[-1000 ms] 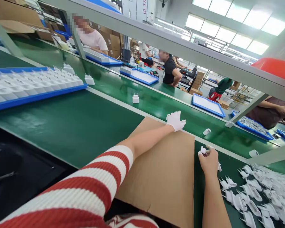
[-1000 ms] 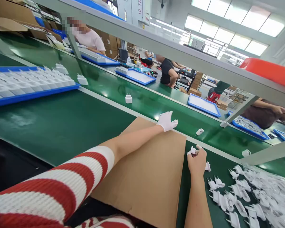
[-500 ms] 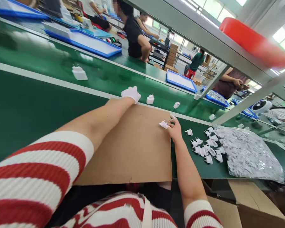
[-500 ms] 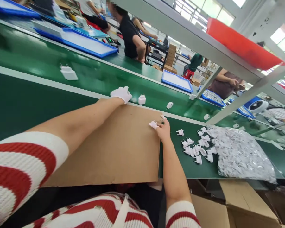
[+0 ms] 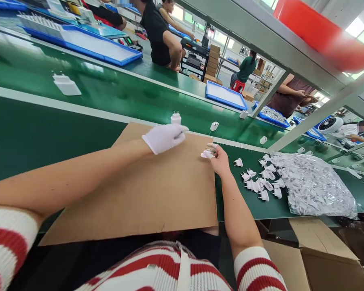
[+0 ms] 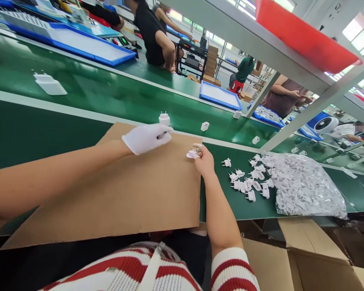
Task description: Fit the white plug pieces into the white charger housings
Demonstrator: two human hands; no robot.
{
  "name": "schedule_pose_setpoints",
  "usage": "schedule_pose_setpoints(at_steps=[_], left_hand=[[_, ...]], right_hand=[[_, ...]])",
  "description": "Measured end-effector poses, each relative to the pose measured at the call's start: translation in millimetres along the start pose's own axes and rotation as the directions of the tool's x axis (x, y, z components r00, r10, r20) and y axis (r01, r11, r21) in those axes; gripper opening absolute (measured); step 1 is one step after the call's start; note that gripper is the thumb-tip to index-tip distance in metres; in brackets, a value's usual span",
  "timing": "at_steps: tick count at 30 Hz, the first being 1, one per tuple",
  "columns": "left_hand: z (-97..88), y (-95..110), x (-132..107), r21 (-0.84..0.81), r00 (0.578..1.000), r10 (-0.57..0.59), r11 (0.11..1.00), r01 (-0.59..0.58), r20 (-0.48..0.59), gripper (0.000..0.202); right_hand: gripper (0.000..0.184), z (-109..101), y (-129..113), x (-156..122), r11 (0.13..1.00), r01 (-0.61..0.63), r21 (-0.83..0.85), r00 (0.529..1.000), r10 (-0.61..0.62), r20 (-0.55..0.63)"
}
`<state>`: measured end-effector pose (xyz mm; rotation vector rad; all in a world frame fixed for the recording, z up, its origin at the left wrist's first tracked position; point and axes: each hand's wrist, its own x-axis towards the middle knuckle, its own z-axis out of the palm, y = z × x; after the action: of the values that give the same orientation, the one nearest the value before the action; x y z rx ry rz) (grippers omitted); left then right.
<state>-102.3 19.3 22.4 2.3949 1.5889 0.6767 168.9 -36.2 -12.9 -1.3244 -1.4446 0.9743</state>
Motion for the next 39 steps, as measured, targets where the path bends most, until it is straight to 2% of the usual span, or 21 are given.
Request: schedule_pose_setpoints(at_steps=[2, 4, 7, 11, 14, 16, 17, 19, 21, 23, 26, 30, 34, 36, 39], left_hand=[[13.9, 13, -17, 0.041, 0.984, 0.135, 0.989, -0.140, 0.117, 0.046], [26.5, 21, -26, 0.041, 0.964, 0.186, 0.980, -0.197, 0.191, 0.048], [38.7, 29, -31, -0.023, 0.983, 0.058, 0.998, -0.055, 0.171, 0.054], [47.2, 36, -34, -0.236, 0.985, -0.119, 0.961, 0.145, 0.122, 0.039], [51.8, 39, -36, -0.411, 0.967, -0.186, 0.879, 0.243, 0.175, 0.040], [53.3, 40, -38, -0.455, 0.955, -0.212, 0.843, 0.287, 0.208, 0.042], [53.5, 41, -38, -0.456, 0.951, -0.222, 0.839, 0.299, 0.215, 0.041], [53.0, 42, -38, -0.443, 0.946, -0.240, 0.840, 0.314, 0.216, 0.039], [52.5, 43, -39, -0.434, 0.946, -0.244, 0.844, 0.315, 0.213, 0.038], [53.1, 44, -39, -0.443, 0.949, -0.236, 0.842, 0.307, 0.209, 0.037], [55.7, 43, -39, -0.462, 0.957, -0.218, 0.840, 0.284, 0.191, 0.036], [58.5, 42, -38, -0.468, 0.964, -0.191, 0.846, 0.257, 0.184, 0.035], [57.0, 44, -39, -0.455, 0.978, -0.136, 0.869, 0.196, 0.161, 0.037], [55.5, 46, -41, -0.374, 0.979, -0.123, 0.911, 0.176, 0.161, 0.040], [53.2, 48, -45, -0.136, 0.977, -0.140, 0.977, 0.163, 0.161, 0.044]], right_hand=[[0.023, 2, -1, -4, 0.990, 0.004, -0.142, 0.995, 0.010, 0.096], [0.019, 5, -1, -6, 0.963, 0.028, -0.269, 0.987, 0.015, 0.158], [0.013, 10, -1, -6, 0.899, 0.122, -0.420, 0.983, -0.051, 0.176], [0.032, 14, 2, -2, 0.900, 0.201, -0.387, 0.978, -0.160, 0.136], [0.031, 15, 1, 0, 0.948, 0.082, -0.308, 0.996, -0.084, 0.007], [0.032, 16, -2, 0, 0.974, 0.005, -0.227, 0.995, -0.027, -0.095], [0.031, 16, -5, 0, 0.982, 0.008, -0.189, 0.990, -0.034, -0.134], [0.028, 19, -11, -3, 0.981, 0.100, -0.163, 0.979, -0.126, -0.158], [0.025, 22, -16, -8, 0.945, 0.241, -0.220, 0.961, -0.264, -0.080], [0.032, 25, -19, -11, 0.877, 0.362, -0.315, 0.929, -0.369, 0.040], [0.043, 29, -20, -13, 0.775, 0.438, -0.455, 0.896, -0.415, 0.156], [0.049, 33, -21, -10, 0.706, 0.436, -0.558, 0.896, -0.397, 0.197], [0.039, 39, -28, -9, 0.705, 0.347, -0.618, 0.937, -0.292, 0.193], [0.032, 41, -32, -10, 0.705, 0.299, -0.643, 0.954, -0.236, 0.185], [0.028, 43, -36, -11, 0.718, 0.277, -0.639, 0.961, -0.212, 0.178]])
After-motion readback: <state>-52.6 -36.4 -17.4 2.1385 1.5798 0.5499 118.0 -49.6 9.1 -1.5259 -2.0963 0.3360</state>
